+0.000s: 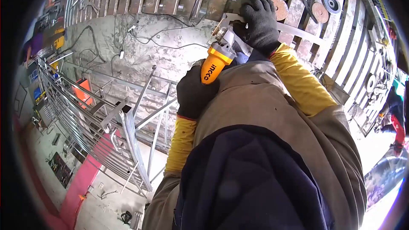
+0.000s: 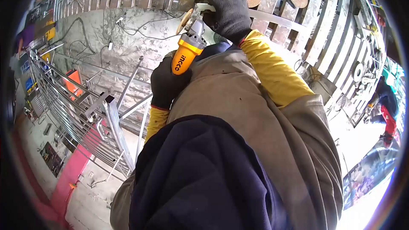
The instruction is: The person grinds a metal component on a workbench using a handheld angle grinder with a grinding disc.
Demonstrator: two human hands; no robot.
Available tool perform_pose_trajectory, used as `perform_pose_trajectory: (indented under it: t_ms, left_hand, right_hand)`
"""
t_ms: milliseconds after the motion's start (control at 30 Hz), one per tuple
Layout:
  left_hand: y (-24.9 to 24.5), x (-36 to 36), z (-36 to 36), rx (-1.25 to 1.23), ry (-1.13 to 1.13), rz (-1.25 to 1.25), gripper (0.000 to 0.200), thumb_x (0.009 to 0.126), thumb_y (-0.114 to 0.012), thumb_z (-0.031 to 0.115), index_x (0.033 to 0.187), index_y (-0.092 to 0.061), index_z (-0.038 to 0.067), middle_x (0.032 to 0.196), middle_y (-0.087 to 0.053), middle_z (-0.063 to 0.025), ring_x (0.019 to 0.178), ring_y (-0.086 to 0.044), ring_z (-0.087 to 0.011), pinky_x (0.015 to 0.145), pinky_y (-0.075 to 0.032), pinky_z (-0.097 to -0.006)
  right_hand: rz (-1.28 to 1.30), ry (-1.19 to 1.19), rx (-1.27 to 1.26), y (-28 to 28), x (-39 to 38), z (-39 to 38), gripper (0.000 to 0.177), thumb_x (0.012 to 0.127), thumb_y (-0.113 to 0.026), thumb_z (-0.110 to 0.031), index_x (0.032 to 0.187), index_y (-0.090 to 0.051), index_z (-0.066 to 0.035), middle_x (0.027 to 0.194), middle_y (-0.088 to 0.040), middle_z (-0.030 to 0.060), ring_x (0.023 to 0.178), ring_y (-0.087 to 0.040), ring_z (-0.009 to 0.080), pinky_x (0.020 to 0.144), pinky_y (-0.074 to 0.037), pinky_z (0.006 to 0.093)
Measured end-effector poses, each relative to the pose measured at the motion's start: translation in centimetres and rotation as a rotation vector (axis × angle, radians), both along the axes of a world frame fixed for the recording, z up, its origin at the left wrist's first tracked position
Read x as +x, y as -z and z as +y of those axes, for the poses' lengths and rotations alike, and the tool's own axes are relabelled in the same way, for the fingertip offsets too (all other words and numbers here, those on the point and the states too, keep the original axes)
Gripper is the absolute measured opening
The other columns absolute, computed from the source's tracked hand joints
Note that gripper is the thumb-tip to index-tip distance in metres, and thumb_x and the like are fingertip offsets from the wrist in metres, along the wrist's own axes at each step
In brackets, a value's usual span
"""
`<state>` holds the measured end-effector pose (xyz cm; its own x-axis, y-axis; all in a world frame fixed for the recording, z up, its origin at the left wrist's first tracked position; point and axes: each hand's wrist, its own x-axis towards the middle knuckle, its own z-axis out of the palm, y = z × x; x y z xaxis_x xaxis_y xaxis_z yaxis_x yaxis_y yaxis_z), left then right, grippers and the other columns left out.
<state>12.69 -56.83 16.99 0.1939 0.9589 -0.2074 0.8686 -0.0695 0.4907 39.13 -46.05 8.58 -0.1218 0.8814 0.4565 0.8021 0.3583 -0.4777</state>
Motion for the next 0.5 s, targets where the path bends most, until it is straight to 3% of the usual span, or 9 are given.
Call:
perform_pose_trajectory:
  t_ms: [133, 200, 500]
  left_hand:
    - [0.05, -0.43, 0.37, -0.054, 0.017, 0.025, 0.055, 0.075, -0.082, 0.037, 0.120, -0.070, 0.009, 0.093, -0.075, -0.0169, 0.083, -0.075, -0.0368, 0.074, -0.060, -0.0475]
    - [-0.01, -0.37, 0.53, -0.047, 0.034, -0.004, 0.060, 0.073, -0.087, 0.030, 0.123, -0.069, 0.004, 0.095, -0.075, -0.0160, 0.083, -0.076, -0.0346, 0.072, -0.061, -0.0435]
    - [0.28, -0.36, 0.81, -0.063, 0.037, 0.048, 0.059, 0.073, -0.087, 0.032, 0.122, -0.070, 0.005, 0.095, -0.076, -0.0159, 0.083, -0.076, -0.0347, 0.073, -0.060, -0.0437]
  right_hand:
    - [0.009, 0.010, 0.021, 0.00, -0.16, -0.03, 0.044, 0.068, -0.083, -0.032, 0.104, -0.069, -0.012, 0.126, -0.063, 0.0130, 0.127, -0.055, 0.0363, 0.112, -0.038, 0.0552]
    - [0.009, 0.007, 0.007, -0.38, -0.09, -0.15, 0.041, 0.071, -0.084, -0.029, 0.104, -0.066, -0.012, 0.127, -0.064, 0.0124, 0.125, -0.057, 0.0386, 0.107, -0.042, 0.0546]
    - [0.011, 0.012, 0.029, 0.08, -0.10, -0.15, 0.041, 0.072, -0.085, -0.029, 0.104, -0.066, -0.011, 0.126, -0.065, 0.0123, 0.125, -0.057, 0.0389, 0.107, -0.042, 0.0542]
